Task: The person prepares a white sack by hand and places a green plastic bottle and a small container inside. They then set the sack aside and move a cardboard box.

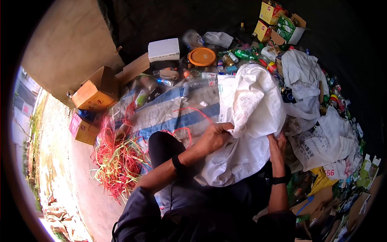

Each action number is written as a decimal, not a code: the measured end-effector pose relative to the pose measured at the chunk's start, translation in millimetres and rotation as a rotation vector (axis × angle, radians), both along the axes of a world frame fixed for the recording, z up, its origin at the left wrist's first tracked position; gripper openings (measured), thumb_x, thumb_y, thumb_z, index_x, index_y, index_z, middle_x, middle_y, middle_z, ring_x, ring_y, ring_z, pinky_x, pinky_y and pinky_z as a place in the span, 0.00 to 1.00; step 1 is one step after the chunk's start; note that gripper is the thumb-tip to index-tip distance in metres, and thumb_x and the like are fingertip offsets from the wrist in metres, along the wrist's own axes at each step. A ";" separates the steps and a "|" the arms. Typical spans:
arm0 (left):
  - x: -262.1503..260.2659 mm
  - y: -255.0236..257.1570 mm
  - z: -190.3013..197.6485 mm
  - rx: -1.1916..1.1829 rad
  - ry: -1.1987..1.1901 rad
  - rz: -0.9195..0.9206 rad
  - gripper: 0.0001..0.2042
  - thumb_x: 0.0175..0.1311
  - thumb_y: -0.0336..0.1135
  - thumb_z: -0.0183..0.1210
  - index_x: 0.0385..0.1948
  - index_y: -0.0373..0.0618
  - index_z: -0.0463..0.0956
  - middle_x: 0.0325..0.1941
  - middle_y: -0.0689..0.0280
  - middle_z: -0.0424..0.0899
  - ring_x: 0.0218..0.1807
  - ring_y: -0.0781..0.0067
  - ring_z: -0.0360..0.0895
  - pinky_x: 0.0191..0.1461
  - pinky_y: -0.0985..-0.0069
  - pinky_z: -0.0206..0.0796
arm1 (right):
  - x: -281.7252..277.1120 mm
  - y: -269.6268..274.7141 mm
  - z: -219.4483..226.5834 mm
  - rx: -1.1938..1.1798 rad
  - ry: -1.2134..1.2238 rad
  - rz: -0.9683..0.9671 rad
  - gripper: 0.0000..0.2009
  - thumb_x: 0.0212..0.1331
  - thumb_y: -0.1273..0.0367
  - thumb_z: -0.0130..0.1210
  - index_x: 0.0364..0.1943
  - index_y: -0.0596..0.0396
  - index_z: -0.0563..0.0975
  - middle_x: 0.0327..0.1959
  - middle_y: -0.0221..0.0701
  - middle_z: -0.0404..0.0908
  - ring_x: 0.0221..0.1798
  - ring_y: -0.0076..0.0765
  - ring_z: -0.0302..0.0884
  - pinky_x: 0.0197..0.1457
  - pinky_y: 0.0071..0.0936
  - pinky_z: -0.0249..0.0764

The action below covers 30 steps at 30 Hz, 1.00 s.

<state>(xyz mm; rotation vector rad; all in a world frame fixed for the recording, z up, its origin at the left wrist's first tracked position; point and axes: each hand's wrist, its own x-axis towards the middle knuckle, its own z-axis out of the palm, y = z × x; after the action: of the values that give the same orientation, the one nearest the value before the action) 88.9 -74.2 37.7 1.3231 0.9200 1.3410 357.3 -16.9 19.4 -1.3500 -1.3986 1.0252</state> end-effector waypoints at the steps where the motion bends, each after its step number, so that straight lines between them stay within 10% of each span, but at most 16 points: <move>1: -0.6 -0.6 9.9 0.003 -0.001 0.001 0.09 0.62 0.21 0.55 0.42 0.38 0.81 0.36 0.66 0.86 0.33 0.79 0.80 0.38 0.77 0.73 | 10.0 11.7 -21.7 -0.116 0.002 -0.023 0.28 0.63 0.63 0.60 0.63 0.65 0.67 0.57 0.38 0.77 0.54 0.34 0.75 0.59 0.30 0.71; 3: -5.7 2.8 25.7 -0.272 0.163 -0.058 0.09 0.61 0.22 0.56 0.42 0.38 0.80 0.36 0.65 0.86 0.35 0.77 0.81 0.42 0.79 0.74 | 25.1 25.1 -55.5 -0.219 -0.118 -0.098 0.23 0.64 0.61 0.56 0.57 0.63 0.73 0.51 0.34 0.80 0.50 0.34 0.77 0.55 0.29 0.72; 6: -45.6 31.1 -23.1 -0.374 -0.035 -0.068 0.13 0.57 0.22 0.51 0.43 0.35 0.78 0.39 0.60 0.86 0.39 0.71 0.83 0.47 0.76 0.75 | 51.0 37.3 -87.5 -0.514 0.790 -0.211 0.25 0.64 0.53 0.51 0.57 0.55 0.75 0.53 0.36 0.80 0.53 0.40 0.79 0.57 0.37 0.74; 9: -71.4 38.1 33.4 -0.417 -0.656 0.084 0.18 0.51 0.21 0.45 0.44 0.32 0.75 0.40 0.58 0.85 0.37 0.66 0.83 0.48 0.70 0.77 | 96.2 24.7 -98.7 -0.303 0.928 -0.255 0.25 0.62 0.53 0.50 0.56 0.55 0.75 0.54 0.38 0.80 0.55 0.43 0.78 0.61 0.40 0.73; 15: -152.4 51.9 -5.9 -0.310 -0.504 0.183 0.18 0.54 0.21 0.42 0.46 0.34 0.73 0.35 0.60 0.82 0.36 0.68 0.81 0.43 0.75 0.76 | 124.9 36.6 -95.5 -0.581 0.828 -0.473 0.23 0.55 0.62 0.52 0.54 0.59 0.75 0.53 0.41 0.80 0.56 0.51 0.76 0.61 0.50 0.72; 17: -145.7 48.1 -6.1 -0.385 -0.303 0.330 0.14 0.58 0.25 0.46 0.45 0.34 0.74 0.36 0.61 0.82 0.36 0.71 0.80 0.40 0.76 0.74 | 129.6 36.8 -113.1 -0.416 0.772 -0.439 0.22 0.53 0.64 0.52 0.53 0.58 0.75 0.51 0.40 0.80 0.53 0.50 0.78 0.59 0.49 0.73; 18: -149.8 43.0 -9.7 -0.189 0.166 0.380 0.14 0.61 0.29 0.50 0.47 0.34 0.75 0.40 0.62 0.82 0.36 0.74 0.79 0.40 0.78 0.72 | 126.0 37.1 -109.9 -0.418 0.774 -0.441 0.22 0.53 0.64 0.52 0.53 0.58 0.75 0.51 0.40 0.80 0.53 0.50 0.78 0.59 0.49 0.73; 25: -108.1 32.6 15.6 0.083 0.547 0.602 0.20 0.62 0.37 0.60 0.54 0.36 0.74 0.50 0.53 0.79 0.54 0.58 0.76 0.56 0.68 0.68 | 77.9 35.3 -95.6 -0.457 0.811 -0.366 0.23 0.50 0.65 0.53 0.53 0.59 0.75 0.51 0.39 0.80 0.51 0.47 0.78 0.59 0.42 0.73; 30: -50.5 22.6 7.5 0.339 1.137 0.179 0.36 0.53 0.45 0.68 0.64 0.43 0.66 0.67 0.51 0.70 0.68 0.45 0.66 0.71 0.55 0.55 | 50.7 37.5 -94.2 -0.540 0.882 -0.362 0.17 0.53 0.65 0.53 0.46 0.58 0.79 0.45 0.37 0.83 0.49 0.44 0.79 0.57 0.40 0.74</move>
<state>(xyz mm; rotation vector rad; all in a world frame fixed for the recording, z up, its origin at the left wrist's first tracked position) 38.4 -51.6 45.2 2.3875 1.6155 0.8027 408.1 20.6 -74.9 -1.1970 -0.2188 1.5377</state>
